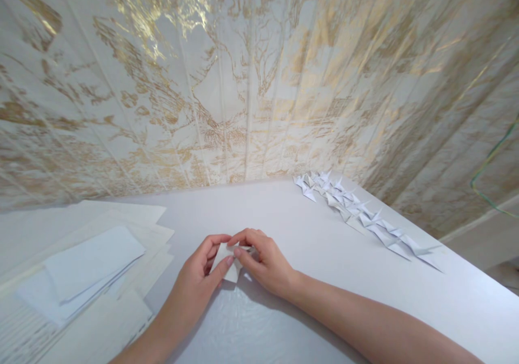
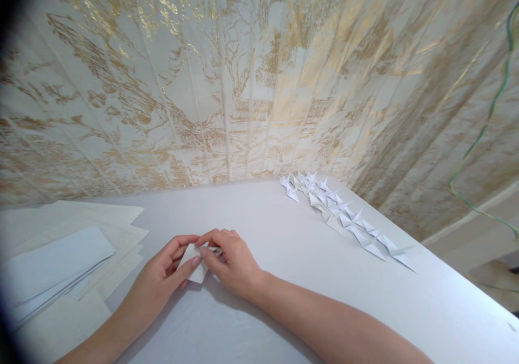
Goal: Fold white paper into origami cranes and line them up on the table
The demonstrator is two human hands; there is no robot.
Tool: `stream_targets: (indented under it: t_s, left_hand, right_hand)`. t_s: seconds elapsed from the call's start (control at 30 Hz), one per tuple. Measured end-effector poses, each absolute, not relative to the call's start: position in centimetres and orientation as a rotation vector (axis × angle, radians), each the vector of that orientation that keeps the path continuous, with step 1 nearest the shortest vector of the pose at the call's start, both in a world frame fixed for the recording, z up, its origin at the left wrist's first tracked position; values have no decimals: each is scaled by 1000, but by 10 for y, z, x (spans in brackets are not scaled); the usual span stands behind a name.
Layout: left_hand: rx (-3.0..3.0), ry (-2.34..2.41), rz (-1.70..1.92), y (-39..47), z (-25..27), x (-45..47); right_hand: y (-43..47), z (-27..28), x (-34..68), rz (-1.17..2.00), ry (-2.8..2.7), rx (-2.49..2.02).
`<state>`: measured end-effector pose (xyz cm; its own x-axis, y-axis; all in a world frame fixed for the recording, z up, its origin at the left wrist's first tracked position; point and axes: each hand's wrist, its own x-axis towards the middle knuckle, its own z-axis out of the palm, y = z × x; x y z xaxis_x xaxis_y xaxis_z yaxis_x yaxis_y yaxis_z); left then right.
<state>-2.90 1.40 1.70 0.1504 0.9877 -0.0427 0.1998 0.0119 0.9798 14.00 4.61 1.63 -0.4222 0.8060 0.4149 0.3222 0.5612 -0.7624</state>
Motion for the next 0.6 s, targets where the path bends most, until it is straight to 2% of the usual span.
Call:
stream_targets:
  t_s: [0.13, 0.33, 0.6]
  left_hand:
    - [1417, 1226, 966, 13, 19, -28]
    - [1462, 1279, 968, 10, 19, -29]
    - [1582, 1344, 889, 11, 23, -28]
  right_hand:
    - [46, 18, 139, 783, -1975, -960]
    - [46, 18, 138, 976, -1888, -1026]
    - [45, 19, 139, 1136, -1848, -870]
